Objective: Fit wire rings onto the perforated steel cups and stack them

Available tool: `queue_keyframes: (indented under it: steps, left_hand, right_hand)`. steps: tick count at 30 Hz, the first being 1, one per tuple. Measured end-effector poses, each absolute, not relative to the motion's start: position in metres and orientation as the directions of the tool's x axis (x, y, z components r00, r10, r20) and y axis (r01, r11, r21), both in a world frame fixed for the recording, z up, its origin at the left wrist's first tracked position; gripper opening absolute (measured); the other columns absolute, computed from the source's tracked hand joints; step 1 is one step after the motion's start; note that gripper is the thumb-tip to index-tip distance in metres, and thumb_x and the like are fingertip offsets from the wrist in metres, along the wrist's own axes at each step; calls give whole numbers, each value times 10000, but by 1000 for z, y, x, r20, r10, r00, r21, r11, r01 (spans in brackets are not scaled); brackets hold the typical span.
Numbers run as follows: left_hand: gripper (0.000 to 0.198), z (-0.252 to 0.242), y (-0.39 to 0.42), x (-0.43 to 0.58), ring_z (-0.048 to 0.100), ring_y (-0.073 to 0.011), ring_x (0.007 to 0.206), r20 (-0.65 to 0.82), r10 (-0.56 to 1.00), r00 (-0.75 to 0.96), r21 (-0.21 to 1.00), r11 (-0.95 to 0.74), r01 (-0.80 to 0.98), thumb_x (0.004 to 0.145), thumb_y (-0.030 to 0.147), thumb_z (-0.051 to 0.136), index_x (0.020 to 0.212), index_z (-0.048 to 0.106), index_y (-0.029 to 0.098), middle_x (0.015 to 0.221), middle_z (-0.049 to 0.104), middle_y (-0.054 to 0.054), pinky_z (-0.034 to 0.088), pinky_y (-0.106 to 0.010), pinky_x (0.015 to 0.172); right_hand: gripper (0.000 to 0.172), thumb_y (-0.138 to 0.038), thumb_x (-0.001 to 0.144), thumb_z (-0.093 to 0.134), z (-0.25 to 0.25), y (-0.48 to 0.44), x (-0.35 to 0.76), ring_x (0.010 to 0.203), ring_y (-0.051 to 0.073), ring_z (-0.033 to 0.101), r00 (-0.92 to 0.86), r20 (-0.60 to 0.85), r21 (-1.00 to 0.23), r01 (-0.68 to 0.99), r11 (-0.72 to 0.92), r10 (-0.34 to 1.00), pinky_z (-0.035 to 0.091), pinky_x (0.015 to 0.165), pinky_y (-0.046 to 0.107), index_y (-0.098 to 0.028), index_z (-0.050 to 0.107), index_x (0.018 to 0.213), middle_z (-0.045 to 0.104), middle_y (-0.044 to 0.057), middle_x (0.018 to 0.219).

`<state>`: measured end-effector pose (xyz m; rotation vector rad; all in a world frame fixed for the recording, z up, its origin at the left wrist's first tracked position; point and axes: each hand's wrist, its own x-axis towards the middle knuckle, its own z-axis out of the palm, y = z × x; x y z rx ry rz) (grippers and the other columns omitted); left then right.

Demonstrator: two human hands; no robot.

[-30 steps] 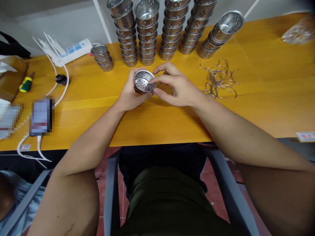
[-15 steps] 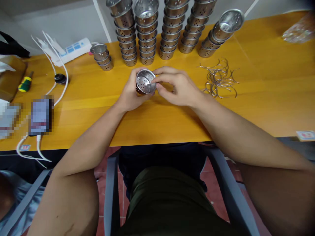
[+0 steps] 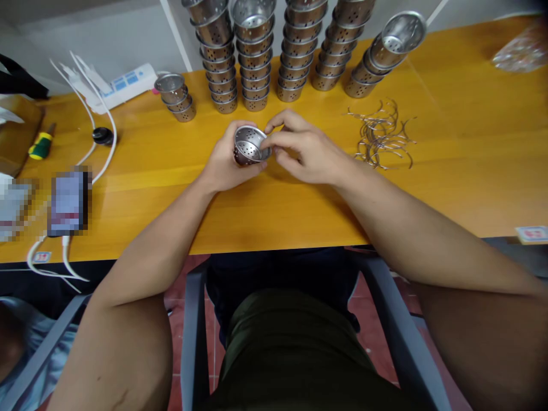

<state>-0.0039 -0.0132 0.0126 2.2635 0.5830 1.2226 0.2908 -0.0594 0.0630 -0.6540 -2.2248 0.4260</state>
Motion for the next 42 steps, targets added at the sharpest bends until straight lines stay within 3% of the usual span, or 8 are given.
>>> queue_keyframes:
  steps: [5, 9, 12, 19, 26, 31, 36, 42]
  left_hand:
    - [976, 14, -15, -7, 883, -354, 1280, 532, 631, 565, 670, -722, 175, 908, 779, 1152, 1619, 699, 287, 1440, 828, -111, 762, -551, 1139]
    - [959, 16, -17, -5, 874, -385, 1338, 495, 643, 584, 703, -692, 166, 911, 789, 1150, 1594, 716, 275, 1415, 819, -110, 742, -616, 1235]
    - [922, 20, -22, -4, 873, -392, 1350, 472, 655, 590, 712, -678, 183, 905, 749, 1153, 1562, 731, 259, 1400, 829, -110, 733, -636, 1276]
    - [826, 31, -36, 2, 876, -362, 1219, 416, 659, 627, 760, -630, 158, 813, 605, 1198, 1421, 768, 249, 1281, 848, -73, 753, -597, 1192]
    - [800, 33, -39, 7, 884, -363, 1235, 424, 630, 650, 765, -634, 115, 825, 650, 1209, 1361, 766, 253, 1274, 842, -67, 766, -579, 1172]
    - [861, 33, -35, 6, 874, -375, 1288, 434, 631, 643, 759, -641, 117, 816, 715, 1198, 1385, 753, 247, 1316, 849, -80, 761, -578, 1180]
    - [791, 30, -37, 5, 841, -332, 1178, 428, 604, 672, 745, -657, 116, 868, 670, 1158, 1406, 740, 267, 1312, 833, -78, 764, -523, 1025]
    - [822, 33, -45, 7, 889, -383, 1264, 406, 634, 659, 780, -616, 112, 827, 666, 1178, 1399, 760, 249, 1294, 852, -84, 760, -564, 1158]
  right_hand:
    - [246, -443, 1217, 778, 69, -61, 297, 1336, 373, 768, -631, 565, -469, 284, 836, 531, 688, 1231, 593, -285, 904, 1357, 767, 153, 1433]
    - [337, -575, 1242, 825, 69, -60, 303, 1169, 324, 763, -633, 548, -516, 258, 817, 546, 712, 1107, 513, -301, 892, 1426, 795, 134, 1357]
    - [396, -675, 1259, 815, 69, -59, 302, 1155, 337, 785, -590, 572, -548, 242, 800, 570, 725, 1080, 521, -327, 929, 1408, 833, 136, 1326]
    - [421, -680, 1285, 777, 63, -61, 286, 1265, 375, 836, -488, 634, -577, 220, 787, 601, 730, 1176, 587, -319, 988, 1329, 871, 148, 1330]
    - [377, -645, 1276, 801, 57, -63, 278, 1279, 373, 841, -550, 631, -540, 195, 818, 548, 721, 1207, 598, -300, 940, 1336, 870, 149, 1375]
    - [364, -555, 1321, 709, 61, -67, 278, 1295, 346, 835, -588, 626, -497, 204, 843, 511, 725, 1223, 563, -280, 889, 1479, 860, 142, 1388]
    - [337, -460, 1305, 677, 63, -69, 279, 1410, 374, 809, -617, 631, -443, 213, 871, 471, 709, 1268, 618, -275, 908, 1465, 810, 160, 1504]
    - [265, -483, 1227, 779, 73, -74, 281, 1483, 446, 747, -634, 537, -499, 293, 815, 557, 668, 1297, 701, -321, 933, 1369, 779, 177, 1579]
